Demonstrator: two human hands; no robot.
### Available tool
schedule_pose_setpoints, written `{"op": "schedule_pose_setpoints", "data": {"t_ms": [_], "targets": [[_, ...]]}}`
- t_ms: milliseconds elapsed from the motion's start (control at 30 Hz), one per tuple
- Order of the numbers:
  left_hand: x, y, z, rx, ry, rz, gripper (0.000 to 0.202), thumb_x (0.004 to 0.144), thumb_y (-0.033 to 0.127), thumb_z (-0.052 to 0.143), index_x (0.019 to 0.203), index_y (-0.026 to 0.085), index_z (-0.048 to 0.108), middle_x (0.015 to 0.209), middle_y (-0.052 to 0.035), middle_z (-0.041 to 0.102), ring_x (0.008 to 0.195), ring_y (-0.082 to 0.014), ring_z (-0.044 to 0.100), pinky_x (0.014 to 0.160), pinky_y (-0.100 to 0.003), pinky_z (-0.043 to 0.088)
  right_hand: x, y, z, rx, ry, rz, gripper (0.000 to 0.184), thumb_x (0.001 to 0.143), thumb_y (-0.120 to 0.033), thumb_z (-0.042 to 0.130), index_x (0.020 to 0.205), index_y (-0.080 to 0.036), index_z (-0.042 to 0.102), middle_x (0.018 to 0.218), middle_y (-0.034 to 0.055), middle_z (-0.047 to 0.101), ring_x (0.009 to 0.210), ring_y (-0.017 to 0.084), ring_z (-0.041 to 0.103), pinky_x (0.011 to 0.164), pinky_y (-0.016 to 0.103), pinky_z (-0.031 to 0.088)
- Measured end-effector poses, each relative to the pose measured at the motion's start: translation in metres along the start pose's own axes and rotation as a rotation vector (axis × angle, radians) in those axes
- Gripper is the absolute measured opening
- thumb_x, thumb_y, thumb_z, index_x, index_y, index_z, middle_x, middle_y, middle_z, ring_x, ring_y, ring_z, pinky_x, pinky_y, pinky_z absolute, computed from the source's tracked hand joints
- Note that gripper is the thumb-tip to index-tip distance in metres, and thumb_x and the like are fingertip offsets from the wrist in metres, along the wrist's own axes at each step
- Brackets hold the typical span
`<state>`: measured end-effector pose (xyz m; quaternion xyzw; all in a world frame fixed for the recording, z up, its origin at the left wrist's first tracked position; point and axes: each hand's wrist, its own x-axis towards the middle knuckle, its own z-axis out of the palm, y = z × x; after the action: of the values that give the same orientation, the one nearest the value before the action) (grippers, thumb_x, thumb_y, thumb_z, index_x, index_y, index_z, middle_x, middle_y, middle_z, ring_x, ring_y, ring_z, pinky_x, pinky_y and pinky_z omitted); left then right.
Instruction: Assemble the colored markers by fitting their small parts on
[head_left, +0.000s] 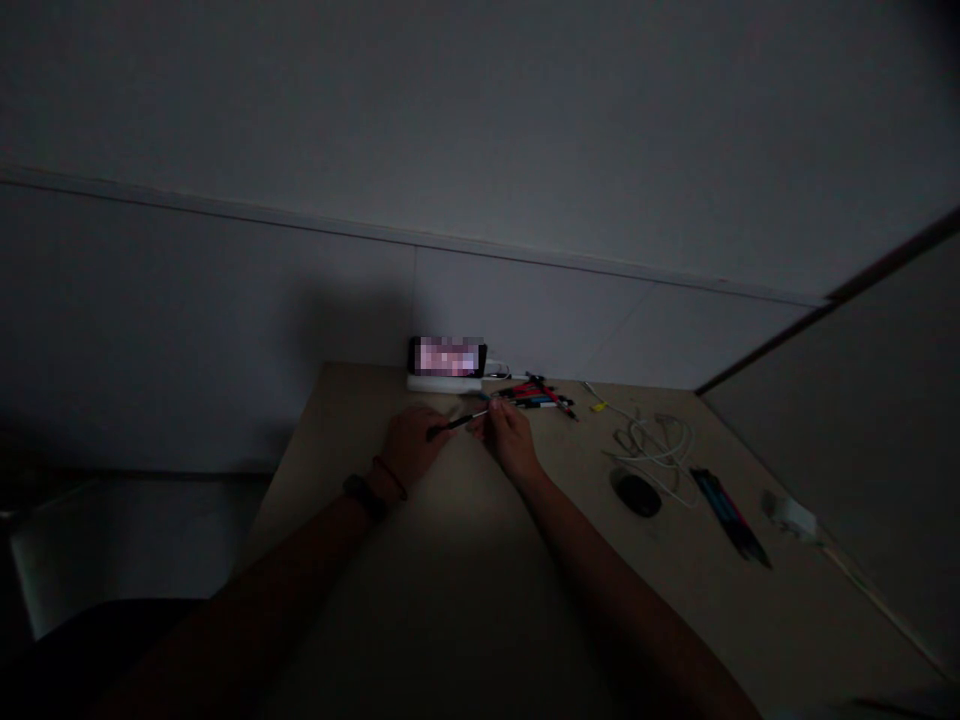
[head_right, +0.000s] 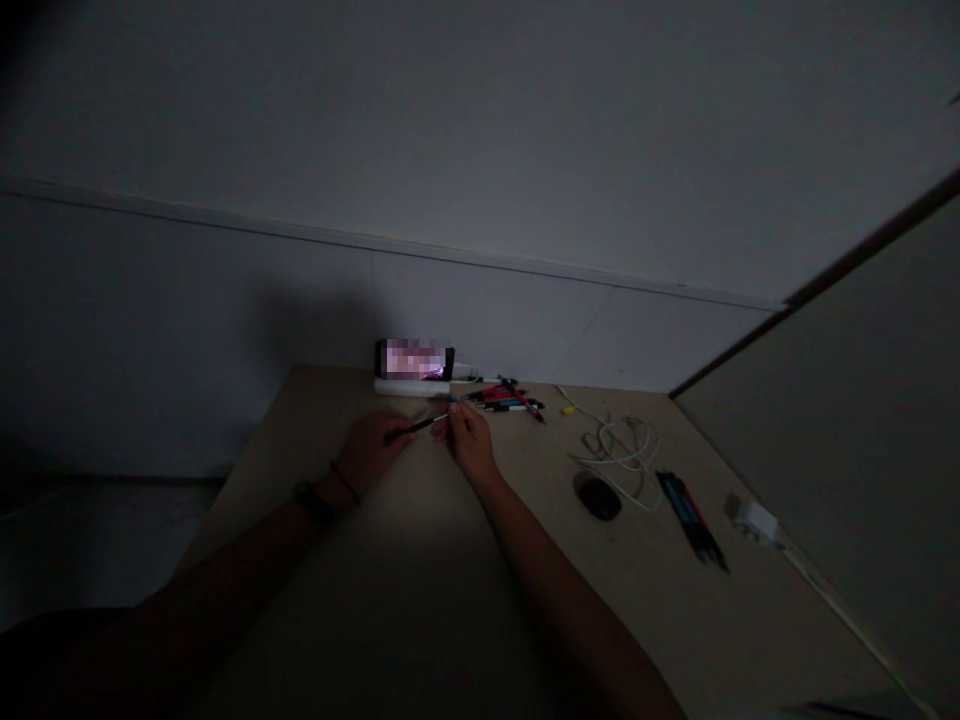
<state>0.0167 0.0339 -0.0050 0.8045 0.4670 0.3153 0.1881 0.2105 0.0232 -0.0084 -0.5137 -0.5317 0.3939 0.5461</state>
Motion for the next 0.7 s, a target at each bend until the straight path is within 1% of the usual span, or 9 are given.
{"op": "schedule_pose_setpoints", "data": {"t_ms": [100, 233, 333, 500, 700], "targets": [[0.0002, -0.0005, 0.0002, -0.011, 0.008, 0.009, 0.017, 0.093, 0.034, 0.067, 0.095, 0.021, 0.078, 0.099, -0.006, 0.078, 0.096, -0.0234, 0.069, 0.091, -0.038, 0.053, -0.0001, 0.0005, -0.0005, 0.014, -0.012, -0.009, 0.057, 0.087, -0.078, 0.055, 0.086, -0.023, 0.068, 0.067, 0.0032, 0.071, 0.057, 0.02, 0.062, 0.055, 0.031, 0.05], [0.0002, -0.0031, 0.0021, -0.006, 0.006, 0.014, 0.015, 0.092, 0.032, 0.069, 0.095, 0.02, 0.078, 0.099, -0.0055, 0.078, 0.094, -0.0229, 0.069, 0.089, -0.037, 0.053, 0.0002, 0.0018, -0.0009, 0.026, -0.025, -0.016, 0.056, 0.088, -0.077, 0.056, 0.082, -0.023, 0.067, 0.067, 0.0036, 0.071, 0.057, 0.019, 0.062, 0.056, 0.031, 0.05], [0.0, -0.0039, 0.0028, -0.001, 0.011, 0.016, 0.015, 0.091, 0.032, 0.069, 0.094, 0.02, 0.078, 0.098, -0.0059, 0.078, 0.093, -0.023, 0.069, 0.088, -0.037, 0.053, 0.0, 0.0013, -0.0005, 0.036, -0.024, -0.017, 0.054, 0.088, -0.076, 0.057, 0.084, -0.023, 0.067, 0.067, 0.0033, 0.071, 0.057, 0.019, 0.062, 0.055, 0.031, 0.049], [0.0003, -0.0018, 0.0013, -0.002, 0.004, 0.009, 0.015, 0.091, 0.031, 0.069, 0.094, 0.019, 0.078, 0.099, -0.0071, 0.078, 0.096, -0.0242, 0.069, 0.09, -0.038, 0.052, -0.0012, -0.0034, 0.0005, 0.011, -0.009, -0.041, 0.055, 0.088, -0.076, 0.057, 0.084, -0.022, 0.068, 0.066, 0.0032, 0.071, 0.056, 0.02, 0.061, 0.055, 0.032, 0.049], [0.0004, -0.0002, 0.0001, -0.008, 0.003, 0.006, 0.015, 0.092, 0.032, 0.069, 0.093, 0.02, 0.078, 0.099, -0.0066, 0.078, 0.094, -0.0231, 0.069, 0.088, -0.037, 0.052, -0.0011, -0.0037, 0.0003, -0.029, -0.03, -0.034, 0.058, 0.089, -0.077, 0.053, 0.074, -0.023, 0.065, 0.065, 0.004, 0.07, 0.058, 0.019, 0.061, 0.058, 0.032, 0.049]]}}
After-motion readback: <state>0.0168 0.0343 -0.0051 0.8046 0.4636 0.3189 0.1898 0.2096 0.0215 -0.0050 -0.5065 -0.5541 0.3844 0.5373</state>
